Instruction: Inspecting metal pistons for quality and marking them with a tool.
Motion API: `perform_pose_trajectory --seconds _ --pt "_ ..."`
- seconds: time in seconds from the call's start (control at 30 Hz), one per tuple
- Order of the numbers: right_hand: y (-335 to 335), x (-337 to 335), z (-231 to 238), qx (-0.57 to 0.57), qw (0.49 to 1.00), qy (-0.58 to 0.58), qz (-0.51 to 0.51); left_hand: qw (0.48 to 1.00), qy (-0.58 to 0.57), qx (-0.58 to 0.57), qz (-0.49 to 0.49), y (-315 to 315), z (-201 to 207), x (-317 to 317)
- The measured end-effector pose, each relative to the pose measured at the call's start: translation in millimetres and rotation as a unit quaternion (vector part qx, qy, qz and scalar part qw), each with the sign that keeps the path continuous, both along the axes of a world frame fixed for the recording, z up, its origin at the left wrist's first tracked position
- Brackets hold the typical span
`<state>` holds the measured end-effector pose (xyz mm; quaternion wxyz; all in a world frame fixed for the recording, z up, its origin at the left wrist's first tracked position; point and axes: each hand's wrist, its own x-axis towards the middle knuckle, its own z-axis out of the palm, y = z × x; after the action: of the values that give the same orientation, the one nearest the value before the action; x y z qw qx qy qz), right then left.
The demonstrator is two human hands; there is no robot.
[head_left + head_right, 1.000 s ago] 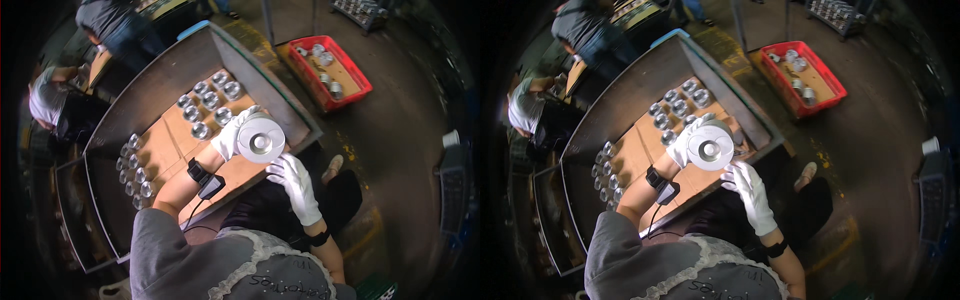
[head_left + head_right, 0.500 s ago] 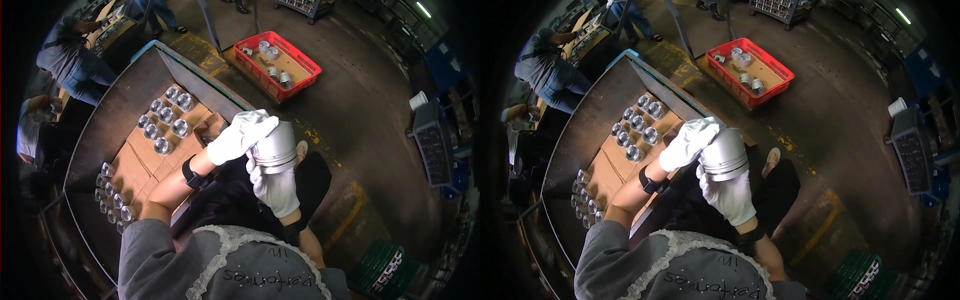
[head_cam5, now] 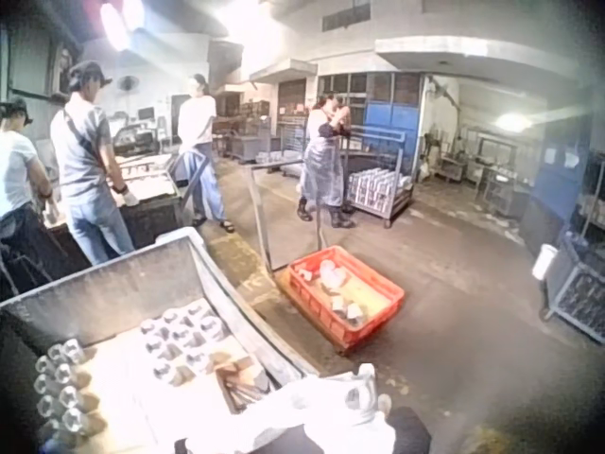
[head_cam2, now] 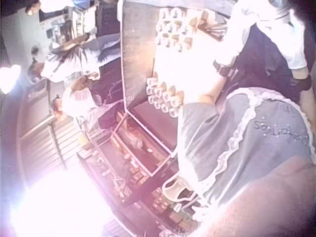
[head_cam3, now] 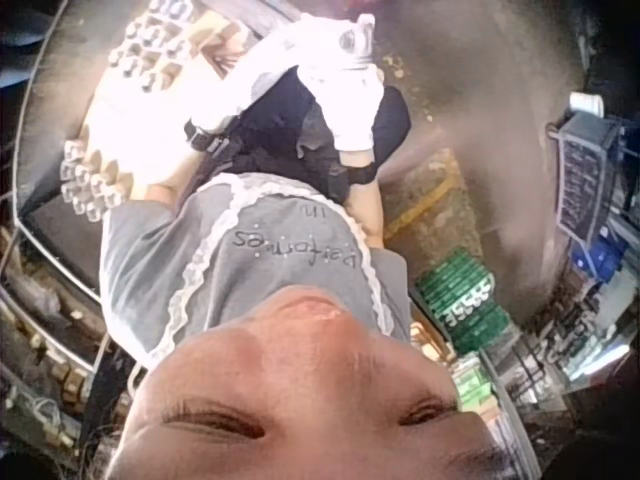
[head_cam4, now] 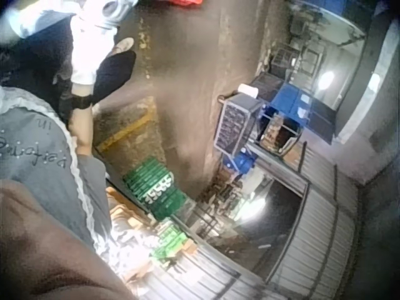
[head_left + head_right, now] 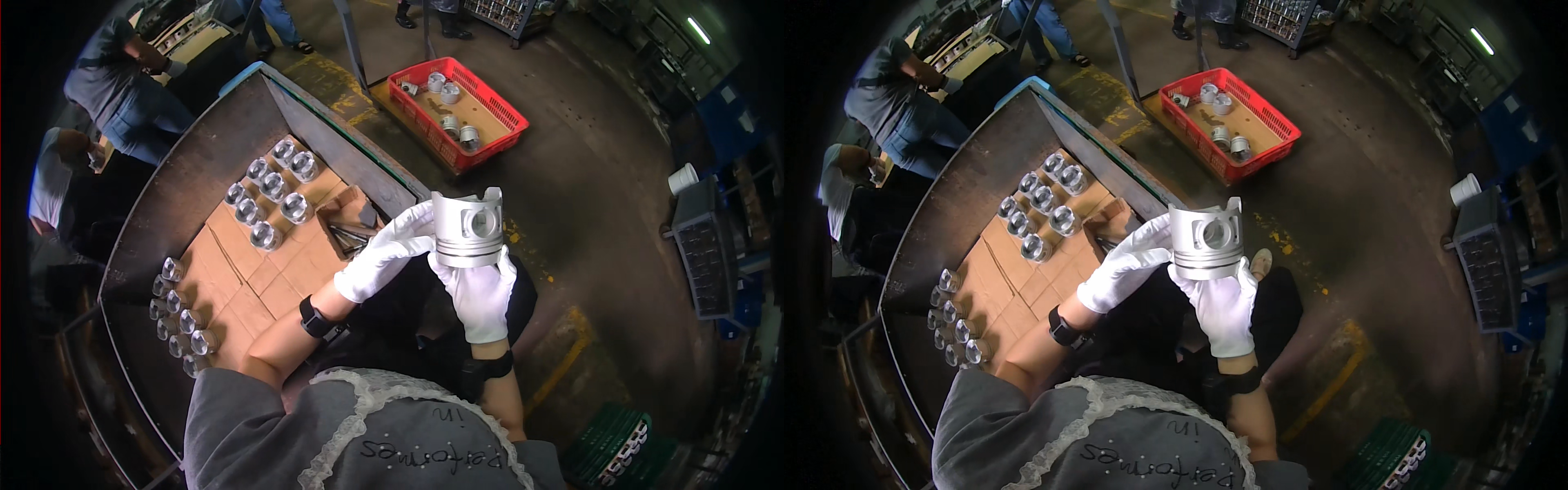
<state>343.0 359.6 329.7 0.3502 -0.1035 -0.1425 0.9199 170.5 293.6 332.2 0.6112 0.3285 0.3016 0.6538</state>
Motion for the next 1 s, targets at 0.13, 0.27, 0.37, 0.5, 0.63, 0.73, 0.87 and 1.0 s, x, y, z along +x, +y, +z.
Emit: perform_pose_trajectory --seconds 0.13,0.27,0.37,0.5,0.63,0.73,0.87,1.0 --pt "-6 -6 -6 0.192 0.961 -0.163 -0.117 0.988 -0.156 0.003 -0.002 5 0 15" --pt "-1 -7 -25 0.319 0.906 -0.195 -0.197 0.971 -0.237 0.042 -0.010 15 -3 27" --pt "-14 -19 -17 0.392 0.820 -0.319 -0.268 0.958 -0.286 0.007 -0.019 19 -25 26" --pt "-34 -25 3 0.469 0.728 -0.391 -0.311 0.919 -0.389 -0.067 -0.027 34 -42 30" --pt "-46 -28 13 0.543 0.601 -0.477 -0.342 0.871 -0.479 -0.035 -0.103 35 -17 32" --pt "-49 -30 14 0.563 0.549 -0.513 -0.344 0.869 -0.480 0.005 -0.123 32 -21 32" --pt "-47 -30 8 0.563 0.561 -0.505 -0.336 0.868 -0.481 0.012 -0.125 33 -34 31" --pt "-25 -23 -27 0.386 0.803 -0.353 -0.285 0.986 -0.152 0.030 0.058 17 -20 38"
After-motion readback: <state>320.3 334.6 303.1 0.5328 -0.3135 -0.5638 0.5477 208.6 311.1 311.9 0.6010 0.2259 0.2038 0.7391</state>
